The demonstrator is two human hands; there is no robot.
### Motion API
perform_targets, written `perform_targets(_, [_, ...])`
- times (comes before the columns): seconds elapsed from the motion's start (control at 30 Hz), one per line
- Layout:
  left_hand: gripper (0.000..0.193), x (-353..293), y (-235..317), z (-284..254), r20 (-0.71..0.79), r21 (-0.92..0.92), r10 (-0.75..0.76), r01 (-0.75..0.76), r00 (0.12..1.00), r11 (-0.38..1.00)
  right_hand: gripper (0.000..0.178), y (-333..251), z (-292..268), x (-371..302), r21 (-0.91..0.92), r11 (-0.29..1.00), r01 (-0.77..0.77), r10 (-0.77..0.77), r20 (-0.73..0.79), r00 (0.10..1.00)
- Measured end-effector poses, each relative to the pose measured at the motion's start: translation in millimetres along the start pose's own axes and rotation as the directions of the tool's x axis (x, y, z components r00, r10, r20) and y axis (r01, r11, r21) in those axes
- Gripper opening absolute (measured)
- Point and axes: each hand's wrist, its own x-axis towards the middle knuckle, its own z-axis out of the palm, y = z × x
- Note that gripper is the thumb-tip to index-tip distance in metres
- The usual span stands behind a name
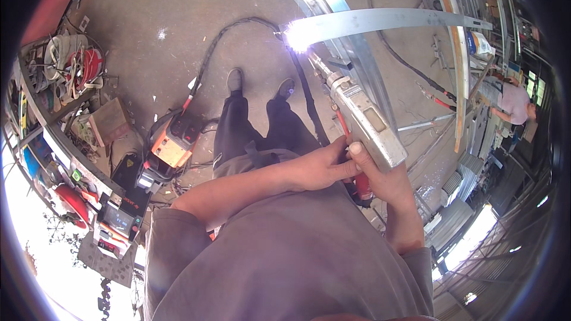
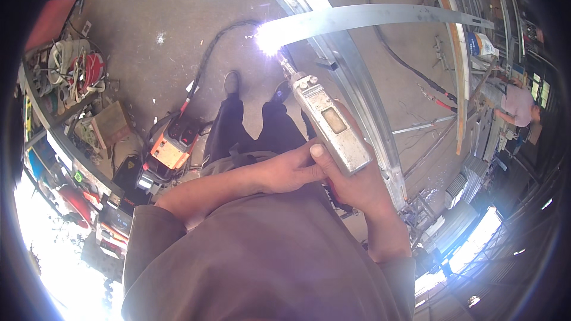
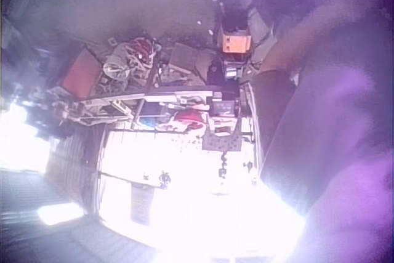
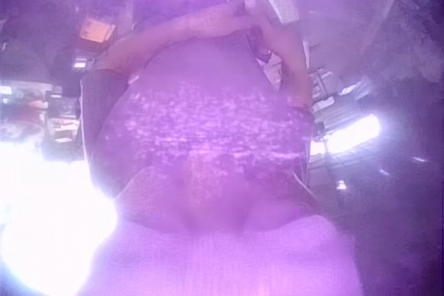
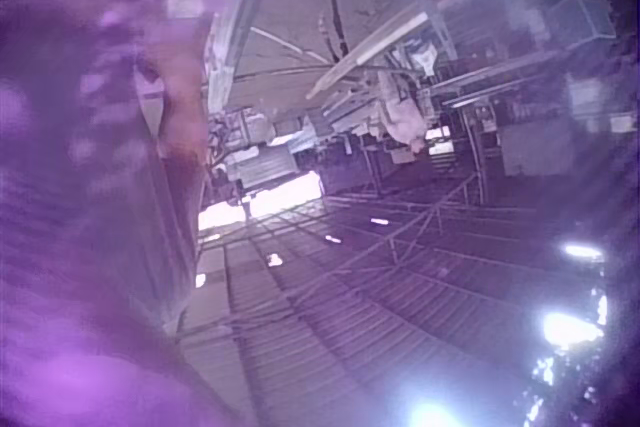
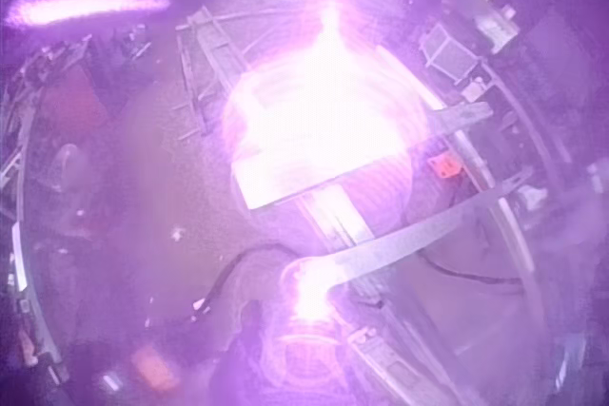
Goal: The person adjusts a welding machine, then uses a welding torch to join metal bars into a frame. They repeatedly position the bars and weld along the seams, creating a connected metal structure.
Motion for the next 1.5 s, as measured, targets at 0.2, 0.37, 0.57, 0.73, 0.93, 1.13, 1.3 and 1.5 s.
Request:
perform_targets(0.2, [0.087,-2.2,4.4,1.3,0.005,0.010,-0.032,0.032,0.999,0.999,0.074,0.7,0.2,-1.5,0.006,1.000,-0.003,0.003,-0.005,1.000])
perform_targets(0.37, [0.087,-3.4,3.7,1.2,-0.002,0.025,-0.046,0.046,0.999,0.999,0.043,6.4,4.7,-1.7,0.015,0.997,0.081,-0.079,-0.090,0.993])
perform_targets(0.57, [0.087,-2.0,-2.3,3.5,-0.019,-0.017,-0.010,0.009,1.000,1.000,0.061,5.8,0.2,-2.6,-0.027,0.999,0.024,-0.025,-0.033,0.999])
perform_targets(0.73, [0.088,-3.6,-1.2,3.4,-0.032,-0.042,-0.041,0.040,0.999,0.998,0.051,6.9,4.5,0.2,0.012,0.996,0.083,-0.082,-0.053,0.995])
perform_targets(0.93, [0.089,-2.2,2.7,3.8,-0.026,-0.029,-0.055,0.054,0.998,0.998,0.061,7.6,0.8,-1.7,0.020,1.000,0.020,-0.020,-0.022,1.000])
perform_targets(1.13, [0.083,-5.7,7.4,-0.3,0.005,0.133,-0.148,0.146,0.989,0.980,0.040,28.4,-0.9,-5.3,-0.010,0.998,0.065,-0.065,-0.075,0.995])
perform_targets(1.3, [0.094,0.9,5.2,5.5,0.014,0.196,-0.104,0.099,0.994,0.975,0.040,46.6,-0.9,-20.7,0.042,0.986,0.163,-0.157,-0.106,0.982])
perform_targets(1.5, [0.088,12.2,12.2,13.7,-0.016,0.371,-0.183,0.175,0.983,0.912,0.042,63.0,-6.7,-29.9,0.172,0.954,0.248,-0.209,-0.215,0.954])
